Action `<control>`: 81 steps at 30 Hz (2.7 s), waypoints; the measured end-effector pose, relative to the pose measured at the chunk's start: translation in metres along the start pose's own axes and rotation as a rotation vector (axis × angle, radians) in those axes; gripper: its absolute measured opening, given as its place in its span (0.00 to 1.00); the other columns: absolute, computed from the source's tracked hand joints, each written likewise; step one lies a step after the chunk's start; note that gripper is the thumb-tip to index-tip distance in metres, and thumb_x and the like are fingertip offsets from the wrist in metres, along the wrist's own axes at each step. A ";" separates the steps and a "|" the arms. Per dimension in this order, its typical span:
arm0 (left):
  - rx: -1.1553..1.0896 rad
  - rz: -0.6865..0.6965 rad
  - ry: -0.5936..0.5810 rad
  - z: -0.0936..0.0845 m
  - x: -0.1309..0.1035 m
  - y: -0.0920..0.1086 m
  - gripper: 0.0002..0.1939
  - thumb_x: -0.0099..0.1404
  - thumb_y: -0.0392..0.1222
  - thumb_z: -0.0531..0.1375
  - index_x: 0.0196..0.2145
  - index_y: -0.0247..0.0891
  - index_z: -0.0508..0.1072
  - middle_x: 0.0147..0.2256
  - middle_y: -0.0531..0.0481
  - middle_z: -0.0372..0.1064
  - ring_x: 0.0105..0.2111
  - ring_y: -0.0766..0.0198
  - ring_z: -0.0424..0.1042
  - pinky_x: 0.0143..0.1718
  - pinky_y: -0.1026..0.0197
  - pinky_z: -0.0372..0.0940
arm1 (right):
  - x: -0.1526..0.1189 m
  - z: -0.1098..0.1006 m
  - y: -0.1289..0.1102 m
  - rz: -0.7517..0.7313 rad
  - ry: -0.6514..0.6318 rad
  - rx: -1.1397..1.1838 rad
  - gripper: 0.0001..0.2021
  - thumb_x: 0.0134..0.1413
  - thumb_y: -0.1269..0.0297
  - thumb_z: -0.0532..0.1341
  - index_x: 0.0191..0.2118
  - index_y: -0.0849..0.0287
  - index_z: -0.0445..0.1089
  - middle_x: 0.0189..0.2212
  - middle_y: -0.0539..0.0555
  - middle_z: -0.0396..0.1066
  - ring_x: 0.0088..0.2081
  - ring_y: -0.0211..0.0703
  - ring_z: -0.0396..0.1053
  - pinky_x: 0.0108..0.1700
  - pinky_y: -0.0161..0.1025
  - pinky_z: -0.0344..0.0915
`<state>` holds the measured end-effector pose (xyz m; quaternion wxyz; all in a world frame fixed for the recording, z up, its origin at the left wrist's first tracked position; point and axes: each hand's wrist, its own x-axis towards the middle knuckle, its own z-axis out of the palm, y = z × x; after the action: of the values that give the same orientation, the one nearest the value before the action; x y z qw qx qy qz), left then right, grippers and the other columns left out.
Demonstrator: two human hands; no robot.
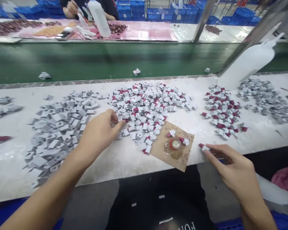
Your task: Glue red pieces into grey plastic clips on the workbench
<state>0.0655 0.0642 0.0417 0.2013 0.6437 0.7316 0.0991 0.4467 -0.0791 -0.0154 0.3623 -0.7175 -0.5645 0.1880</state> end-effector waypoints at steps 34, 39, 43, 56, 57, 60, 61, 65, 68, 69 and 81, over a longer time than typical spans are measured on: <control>-0.933 0.269 -0.230 0.076 -0.093 0.039 0.08 0.75 0.49 0.73 0.47 0.45 0.85 0.43 0.49 0.82 0.41 0.61 0.83 0.44 0.63 0.80 | 0.011 0.030 -0.065 -0.338 -0.190 0.231 0.13 0.73 0.76 0.69 0.52 0.53 0.90 0.43 0.55 0.86 0.44 0.49 0.85 0.47 0.44 0.83; -0.993 0.297 -0.249 0.081 -0.090 0.052 0.08 0.74 0.48 0.73 0.48 0.44 0.86 0.44 0.50 0.84 0.44 0.61 0.84 0.49 0.63 0.81 | 0.008 0.035 -0.059 -0.292 -0.155 0.299 0.13 0.72 0.76 0.71 0.52 0.53 0.91 0.43 0.54 0.87 0.45 0.47 0.85 0.48 0.42 0.82; -1.020 0.291 -0.229 0.079 -0.089 0.064 0.08 0.75 0.46 0.73 0.49 0.43 0.86 0.45 0.49 0.85 0.44 0.61 0.85 0.48 0.63 0.82 | 0.006 0.037 -0.052 -0.045 -0.160 0.636 0.10 0.69 0.68 0.77 0.49 0.45 0.92 0.45 0.51 0.90 0.46 0.48 0.88 0.50 0.43 0.86; -1.316 0.318 -0.398 0.080 -0.096 0.092 0.08 0.74 0.41 0.76 0.50 0.41 0.88 0.46 0.49 0.89 0.46 0.61 0.89 0.52 0.66 0.84 | -0.004 0.032 -0.059 0.189 -0.271 1.098 0.08 0.66 0.58 0.81 0.49 0.44 0.92 0.47 0.54 0.91 0.47 0.51 0.91 0.57 0.48 0.88; -1.314 0.318 -0.396 0.080 -0.096 0.092 0.08 0.74 0.40 0.76 0.50 0.41 0.88 0.45 0.49 0.89 0.46 0.61 0.89 0.52 0.66 0.84 | -0.004 0.032 -0.058 0.189 -0.266 1.087 0.08 0.66 0.58 0.81 0.48 0.45 0.92 0.47 0.54 0.91 0.47 0.51 0.91 0.57 0.49 0.88; -1.283 0.318 -0.384 0.082 -0.095 0.092 0.08 0.74 0.42 0.76 0.49 0.42 0.89 0.45 0.50 0.89 0.47 0.61 0.89 0.52 0.67 0.83 | -0.005 0.030 -0.056 0.181 -0.244 1.032 0.08 0.64 0.57 0.82 0.48 0.45 0.92 0.48 0.54 0.91 0.50 0.52 0.90 0.58 0.50 0.87; -1.269 0.317 -0.380 0.082 -0.094 0.091 0.07 0.74 0.42 0.76 0.48 0.42 0.89 0.46 0.50 0.89 0.47 0.61 0.89 0.52 0.68 0.83 | -0.005 0.029 -0.055 0.174 -0.239 1.007 0.08 0.64 0.58 0.82 0.48 0.45 0.92 0.49 0.54 0.91 0.50 0.52 0.90 0.58 0.49 0.87; -1.264 0.313 -0.416 0.082 -0.092 0.089 0.08 0.73 0.43 0.77 0.48 0.43 0.90 0.47 0.49 0.89 0.47 0.60 0.89 0.50 0.67 0.84 | -0.005 0.025 -0.052 0.143 -0.249 0.930 0.07 0.66 0.60 0.81 0.48 0.45 0.92 0.47 0.53 0.91 0.49 0.51 0.89 0.53 0.45 0.87; -1.290 0.309 -0.439 0.082 -0.091 0.088 0.08 0.72 0.43 0.78 0.48 0.44 0.90 0.46 0.50 0.89 0.46 0.61 0.89 0.50 0.67 0.84 | -0.006 0.026 -0.052 0.153 -0.249 0.951 0.07 0.65 0.58 0.82 0.47 0.44 0.92 0.45 0.52 0.91 0.48 0.50 0.89 0.52 0.44 0.87; -1.296 0.307 -0.442 0.082 -0.091 0.087 0.08 0.72 0.43 0.78 0.48 0.44 0.90 0.45 0.50 0.89 0.46 0.61 0.89 0.50 0.67 0.84 | -0.006 0.027 -0.052 0.162 -0.245 0.963 0.07 0.64 0.57 0.82 0.47 0.44 0.92 0.45 0.52 0.91 0.48 0.50 0.89 0.53 0.44 0.87; -1.150 0.438 -0.424 0.082 -0.093 0.083 0.04 0.76 0.43 0.74 0.46 0.41 0.87 0.43 0.47 0.86 0.42 0.57 0.87 0.44 0.58 0.83 | -0.003 0.023 -0.044 0.070 -0.341 0.927 0.07 0.67 0.62 0.81 0.48 0.43 0.92 0.45 0.51 0.90 0.47 0.42 0.87 0.51 0.35 0.82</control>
<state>0.1834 -0.0242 0.0175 0.6289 0.5731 0.3581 0.3844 0.4003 -0.0706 0.0010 0.5394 -0.4583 -0.4482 0.5460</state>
